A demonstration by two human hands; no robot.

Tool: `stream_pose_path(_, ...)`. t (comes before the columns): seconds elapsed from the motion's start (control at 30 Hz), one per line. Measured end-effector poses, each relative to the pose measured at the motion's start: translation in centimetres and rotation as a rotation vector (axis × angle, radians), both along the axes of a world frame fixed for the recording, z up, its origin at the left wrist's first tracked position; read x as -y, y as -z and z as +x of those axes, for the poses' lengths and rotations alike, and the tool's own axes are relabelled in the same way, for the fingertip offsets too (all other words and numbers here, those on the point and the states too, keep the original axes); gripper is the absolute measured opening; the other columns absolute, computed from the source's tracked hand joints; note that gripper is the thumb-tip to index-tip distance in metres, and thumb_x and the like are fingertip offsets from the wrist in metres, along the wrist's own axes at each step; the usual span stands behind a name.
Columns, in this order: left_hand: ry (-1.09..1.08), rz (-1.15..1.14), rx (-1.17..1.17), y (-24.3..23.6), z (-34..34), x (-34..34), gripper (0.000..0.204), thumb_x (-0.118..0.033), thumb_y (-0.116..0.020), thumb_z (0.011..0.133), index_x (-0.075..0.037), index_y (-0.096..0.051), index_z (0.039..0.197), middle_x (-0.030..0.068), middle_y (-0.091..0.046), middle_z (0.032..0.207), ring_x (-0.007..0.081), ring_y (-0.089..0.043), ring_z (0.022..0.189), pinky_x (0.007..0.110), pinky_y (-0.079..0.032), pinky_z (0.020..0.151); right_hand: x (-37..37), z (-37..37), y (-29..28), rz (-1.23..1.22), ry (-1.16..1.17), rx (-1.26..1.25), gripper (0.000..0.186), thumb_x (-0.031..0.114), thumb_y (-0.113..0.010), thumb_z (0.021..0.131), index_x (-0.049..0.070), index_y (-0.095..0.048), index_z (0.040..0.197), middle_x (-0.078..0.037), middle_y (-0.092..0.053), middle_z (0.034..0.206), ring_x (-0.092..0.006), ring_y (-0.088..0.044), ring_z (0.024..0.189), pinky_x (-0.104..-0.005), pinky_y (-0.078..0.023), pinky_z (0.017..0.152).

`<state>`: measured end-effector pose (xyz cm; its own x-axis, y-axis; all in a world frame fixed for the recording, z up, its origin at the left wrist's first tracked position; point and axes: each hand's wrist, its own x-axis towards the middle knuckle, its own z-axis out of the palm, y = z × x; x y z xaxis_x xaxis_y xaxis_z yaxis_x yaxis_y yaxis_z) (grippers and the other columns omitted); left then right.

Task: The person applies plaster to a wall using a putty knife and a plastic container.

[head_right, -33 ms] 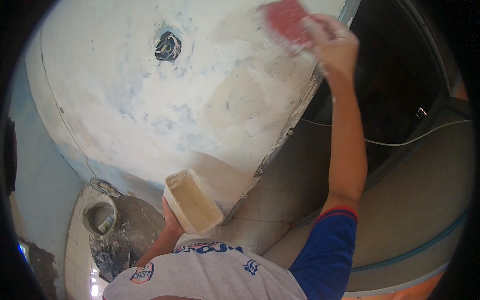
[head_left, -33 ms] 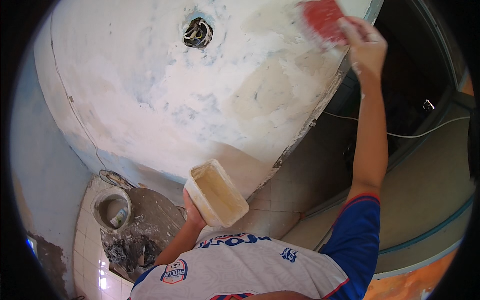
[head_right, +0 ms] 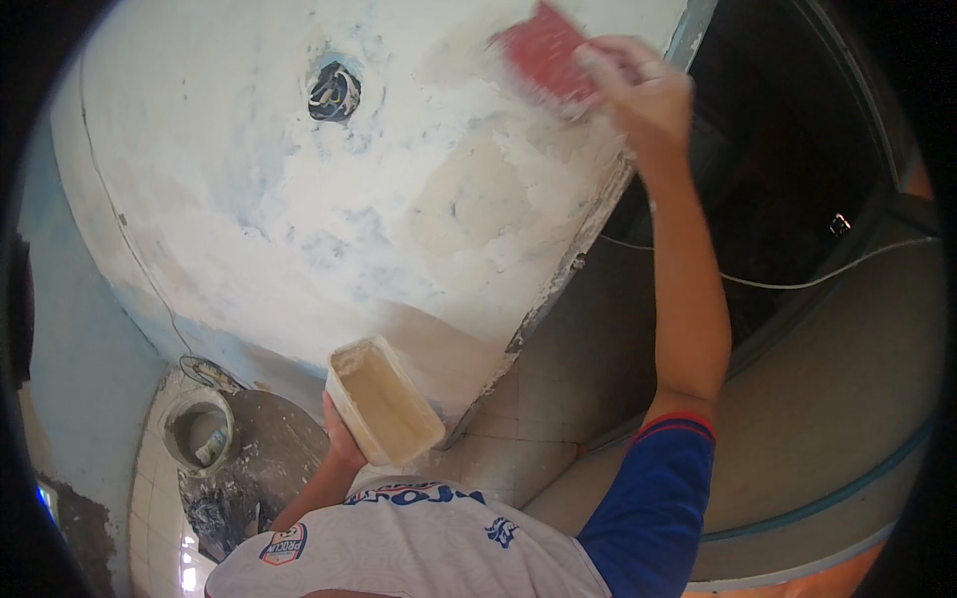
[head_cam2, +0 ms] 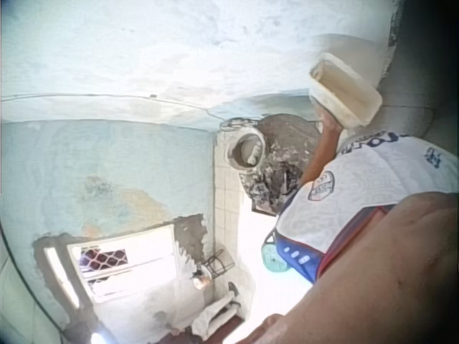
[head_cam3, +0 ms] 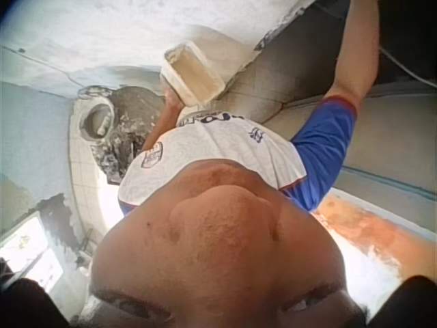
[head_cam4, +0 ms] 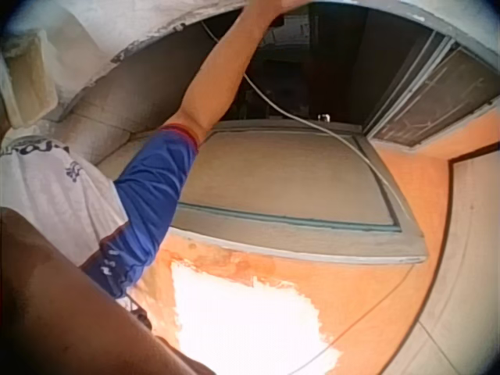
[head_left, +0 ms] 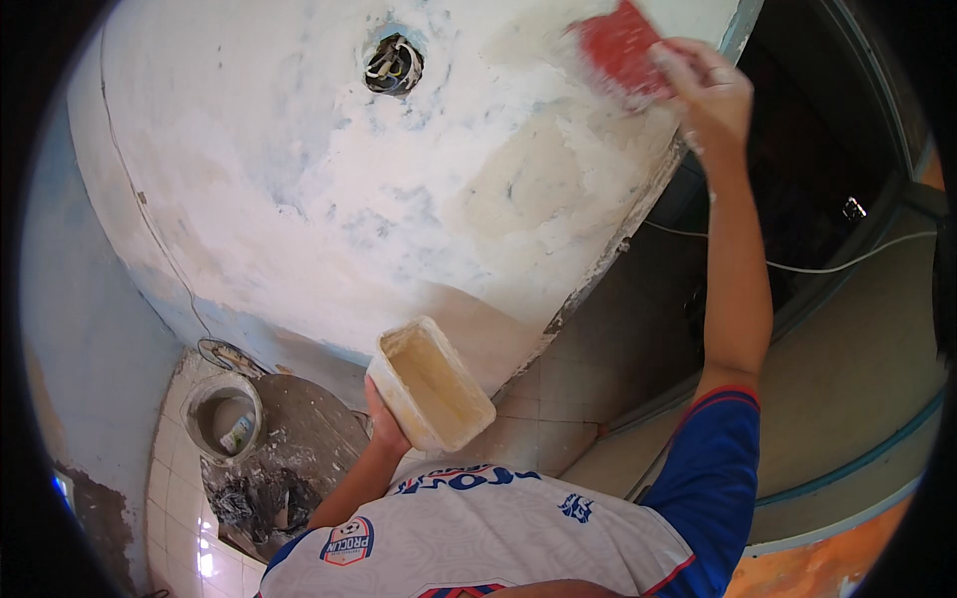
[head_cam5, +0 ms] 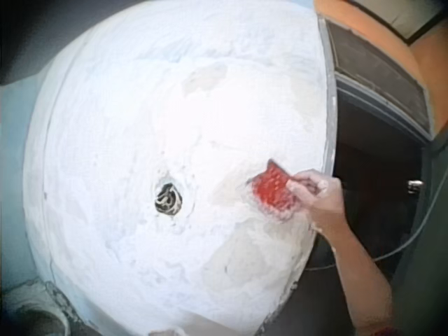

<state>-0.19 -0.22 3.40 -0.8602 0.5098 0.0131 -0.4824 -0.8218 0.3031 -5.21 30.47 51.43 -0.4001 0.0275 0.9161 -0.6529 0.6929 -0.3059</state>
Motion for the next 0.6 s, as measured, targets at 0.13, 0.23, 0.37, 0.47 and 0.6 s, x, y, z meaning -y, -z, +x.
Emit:
stream_pose_path(0.13,0.013,0.015,0.019,-0.3,-0.1,0.2,0.084,-0.075,-0.017,0.097,-0.017,-0.035,0.156,0.0104,-0.045,0.154,0.033,-0.046,0.139,0.051,-0.04,0.114,-0.2,0.1,-0.5,-0.188,0.2,-0.015,0.022,0.012,-0.076,0.092,0.0,-0.074,0.11,-0.002,-0.072,0.09,-0.0054,-0.062,0.072,-0.0202,-0.051,0.064)
stream_pose_path(0.23,0.015,0.033,0.026,-0.1,-0.1,0.2,0.084,-0.075,-0.017,0.097,-0.018,-0.035,0.156,0.0101,-0.045,0.154,0.0331,-0.046,0.139,0.051,-0.04,0.114,-4.1,1.2,-3.2,-0.25,0.047,-0.284,0.024,0.009,-0.073,0.094,-0.006,-0.07,0.111,-0.009,-0.075,0.097,-0.0099,-0.068,0.076,-0.0221,-0.054,0.067)
stream_pose_path(0.37,-0.002,0.026,0.024,-0.2,0.0,0.2,0.083,-0.074,-0.016,0.098,-0.017,-0.036,0.156,0.01,-0.045,0.154,0.0333,-0.046,0.139,0.051,-0.04,0.114,-1.3,-0.8,1.2,-0.181,0.007,-0.022,0.023,0.008,-0.075,0.091,-0.006,-0.071,0.108,-0.008,-0.074,0.093,-0.0081,-0.067,0.074,-0.0216,-0.053,0.064)
stream_pose_path(0.47,0.005,0.021,0.028,-0.6,0.0,0.2,0.083,-0.074,-0.016,0.098,-0.017,-0.036,0.156,0.0101,-0.045,0.153,0.0331,-0.047,0.138,0.051,-0.04,0.114,-1.2,-1.4,2.0,-0.152,-0.028,0.016,0.021,0.007,-0.074,0.09,-0.006,-0.071,0.105,-0.008,-0.073,0.09,-0.0072,-0.066,0.076,-0.0225,-0.054,0.061)
stream_pose_path(0.6,0.004,0.01,0.022,-0.7,0.2,0.1,0.083,-0.072,-0.013,0.098,-0.017,-0.035,0.156,0.0123,-0.046,0.152,0.0351,-0.047,0.138,0.054,-0.04,0.114,-1.3,0.5,0.1,-0.277,0.085,-0.439,0.022,0.007,-0.074,0.091,-0.007,-0.071,0.107,-0.01,-0.073,0.09,-0.0088,-0.067,0.076,-0.0214,-0.056,0.062)
